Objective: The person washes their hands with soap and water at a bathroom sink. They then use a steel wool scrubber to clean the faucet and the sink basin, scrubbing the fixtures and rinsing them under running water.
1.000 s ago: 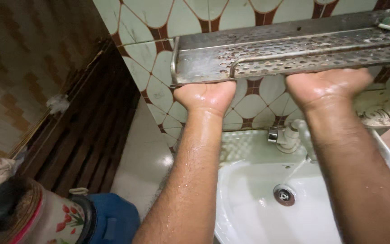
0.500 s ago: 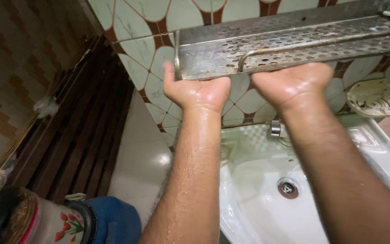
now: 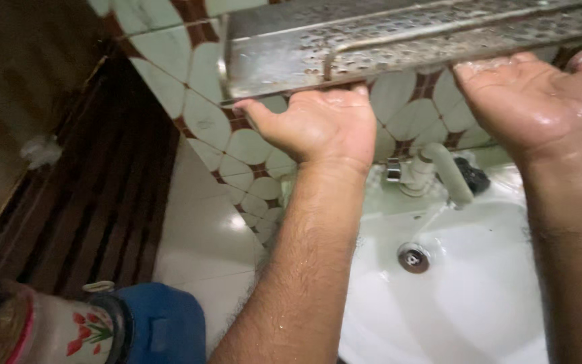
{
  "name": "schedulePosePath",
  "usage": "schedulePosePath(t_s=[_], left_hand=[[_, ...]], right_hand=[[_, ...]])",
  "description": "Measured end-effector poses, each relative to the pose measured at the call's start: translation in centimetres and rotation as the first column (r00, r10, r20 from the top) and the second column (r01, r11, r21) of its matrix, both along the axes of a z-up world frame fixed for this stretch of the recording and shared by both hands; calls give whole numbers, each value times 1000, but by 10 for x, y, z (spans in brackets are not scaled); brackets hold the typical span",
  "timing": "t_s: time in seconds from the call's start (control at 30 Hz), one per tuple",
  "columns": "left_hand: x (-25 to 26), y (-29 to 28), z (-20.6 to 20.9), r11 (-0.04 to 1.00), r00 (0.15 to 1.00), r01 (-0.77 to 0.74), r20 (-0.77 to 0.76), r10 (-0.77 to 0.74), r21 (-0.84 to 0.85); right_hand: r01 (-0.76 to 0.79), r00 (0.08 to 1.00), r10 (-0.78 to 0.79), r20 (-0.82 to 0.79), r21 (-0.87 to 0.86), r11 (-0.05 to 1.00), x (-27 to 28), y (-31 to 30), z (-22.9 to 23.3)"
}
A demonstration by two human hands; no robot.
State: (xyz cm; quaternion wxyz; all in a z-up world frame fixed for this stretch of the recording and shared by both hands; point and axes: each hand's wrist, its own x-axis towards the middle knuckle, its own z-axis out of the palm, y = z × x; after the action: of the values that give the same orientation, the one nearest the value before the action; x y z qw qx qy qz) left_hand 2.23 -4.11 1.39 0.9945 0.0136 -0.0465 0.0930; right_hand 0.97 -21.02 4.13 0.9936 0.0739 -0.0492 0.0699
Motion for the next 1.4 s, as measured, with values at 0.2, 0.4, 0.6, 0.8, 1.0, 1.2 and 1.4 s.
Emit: schedulePosePath(t_s=[0.2,0.4,0.6,0.8,1.0,1.2,1.4], left_hand=[[21,-38,-10,959,970,239,93,-227,-153],[60,-51,-26,968,969,212,154,-191,-134],[80,-88,-38,936,946,313,138,-292,-163],[77,-106,-61,869,710,481,531,-463,115],[32,-80,-135,817,955,250,8,-297,520],[-12,-79,-233,613,803,436,-593,66,659],[-23,-94,-298,466,652,677,-758,-22,570]], right_hand=[[69,997,-69,-19,-9,998,-7,-24,2],[110,993,-110,-36,-10,994,7,-36,10],[169,985,-172,-16,-117,979,33,-87,-8],[244,962,-268,-50,-280,928,43,-151,-52],[112,959,-246,-141,-608,786,5,-173,-155],[-243,865,-155,-477,-669,702,-30,-142,-271],[-466,841,103,-532,-612,639,-12,-82,-288]])
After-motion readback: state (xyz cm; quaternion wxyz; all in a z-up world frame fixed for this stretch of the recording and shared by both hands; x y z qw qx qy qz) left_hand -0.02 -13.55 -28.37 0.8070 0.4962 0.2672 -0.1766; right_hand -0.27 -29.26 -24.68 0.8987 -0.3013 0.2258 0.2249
